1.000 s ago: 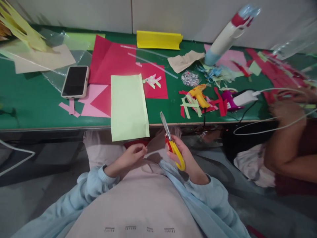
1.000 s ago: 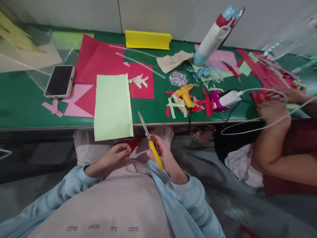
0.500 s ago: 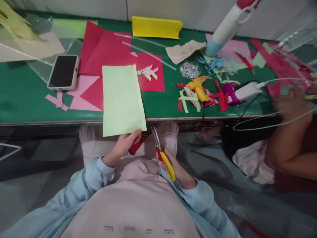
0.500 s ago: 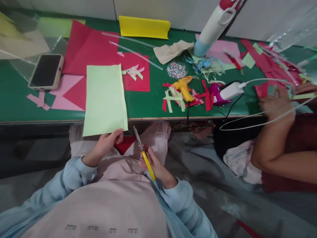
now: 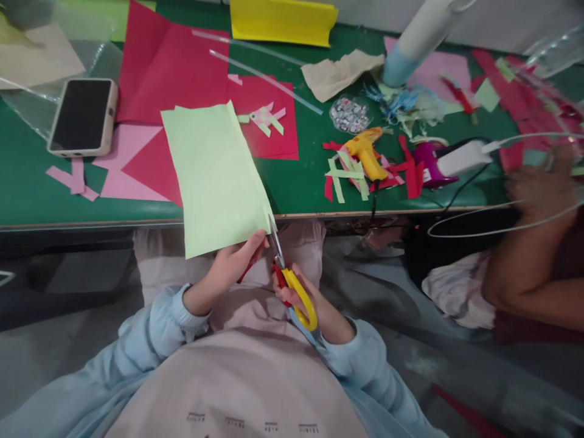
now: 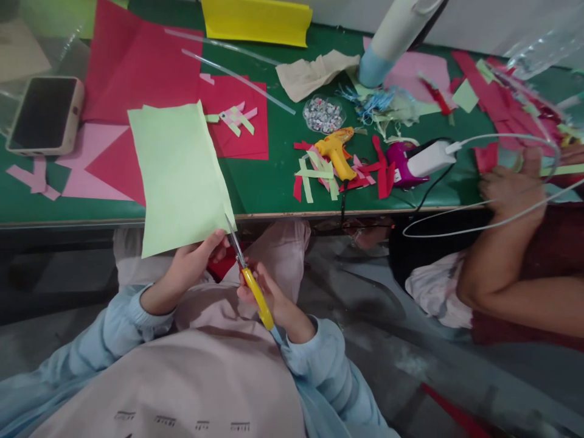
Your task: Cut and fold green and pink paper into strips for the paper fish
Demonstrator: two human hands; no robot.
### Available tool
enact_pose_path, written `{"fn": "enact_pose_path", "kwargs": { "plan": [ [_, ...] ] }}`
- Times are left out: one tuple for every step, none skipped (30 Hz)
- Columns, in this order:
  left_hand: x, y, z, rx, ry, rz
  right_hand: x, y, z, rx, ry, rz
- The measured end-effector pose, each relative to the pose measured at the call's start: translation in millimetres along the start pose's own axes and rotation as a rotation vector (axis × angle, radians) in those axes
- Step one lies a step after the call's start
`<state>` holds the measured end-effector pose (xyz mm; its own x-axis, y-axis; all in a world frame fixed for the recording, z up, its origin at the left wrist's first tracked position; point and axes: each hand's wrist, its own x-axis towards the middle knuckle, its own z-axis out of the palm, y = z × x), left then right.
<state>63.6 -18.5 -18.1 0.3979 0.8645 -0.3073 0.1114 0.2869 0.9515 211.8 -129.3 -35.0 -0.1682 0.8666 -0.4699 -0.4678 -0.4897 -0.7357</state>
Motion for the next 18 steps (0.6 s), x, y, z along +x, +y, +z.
{"fn": "enact_pose_path", "kwargs": {
  "plan": [
    [-0.2, 0.6, 0.1, 0.009, 0.000, 0.006, 2.1, 1.1, 0.2, -0.002, -0.005, -0.004],
    [-0.4, 1.2, 0.1, 0.018, -0.003, 0.012, 3.7, 2.2, 0.2, -0.007, -0.012, -0.007],
    [-0.6, 1.9, 0.2, 0.028, -0.004, 0.018, 4.8, 3.0, 0.3, -0.018, -0.017, -0.006],
    [-0.8, 2.7, 0.3, 0.038, -0.005, 0.024, 5.4, 3.6, 0.4, -0.033, -0.019, -0.005],
    [-0.8, 3.4, 0.4, 0.048, -0.004, 0.027, 5.5, 3.7, 0.8, -0.048, -0.016, -0.003],
    [-0.9, 4.0, 0.4, 0.057, -0.005, 0.030, 5.2, 3.4, 1.4, -0.057, -0.012, 0.000],
    [-0.8, 4.6, 0.4, 0.063, -0.007, 0.036, 4.6, 2.7, 2.3, -0.058, -0.005, 0.003],
    [-0.6, 5.1, 0.3, 0.068, -0.007, 0.044, 3.7, 1.6, 3.4, -0.050, 0.000, 0.007],
    [-0.4, 5.5, 0.2, 0.074, -0.009, 0.050, 2.6, 0.0, 4.8, -0.036, 0.003, 0.010],
    [-0.2, 5.8, 0.0, 0.080, -0.014, 0.056, 1.3, -1.8, 6.4, -0.021, 0.006, 0.013],
    [-0.1, 5.9, -0.1, 0.087, -0.017, 0.061, -0.2, -4.0, 8.1, -0.012, 0.010, 0.020],
    [0.0, 5.9, -0.4, 0.096, -0.018, 0.065, -1.8, -6.5, 9.8, -0.014, 0.017, 0.030],
    [0.0, 5.8, -0.6, 0.108, -0.019, 0.066, -3.4, -9.1, 11.6, -0.023, 0.026, 0.042],
    [-0.1, 5.6, -0.9, 0.118, -0.019, 0.066, -5.2, -11.8, 13.2, -0.033, 0.029, 0.056],
    [-0.2, 5.2, -1.1, 0.126, -0.018, 0.066, -6.9, -14.3, 14.8, -0.040, 0.031, 0.068],
    [-0.3, 4.8, -1.3, 0.131, -0.018, 0.062, -8.5, -16.5, 16.1, -0.046, 0.030, 0.074],
    [-0.4, 4.2, -1.4, 0.130, -0.020, 0.057, -10.1, -18.3, 17.2, -0.051, 0.028, 0.075],
    [-0.4, 3.6, -1.4, 0.126, -0.025, 0.054, -11.7, -19.5, 17.9, -0.056, 0.029, 0.070]
  ]
}}
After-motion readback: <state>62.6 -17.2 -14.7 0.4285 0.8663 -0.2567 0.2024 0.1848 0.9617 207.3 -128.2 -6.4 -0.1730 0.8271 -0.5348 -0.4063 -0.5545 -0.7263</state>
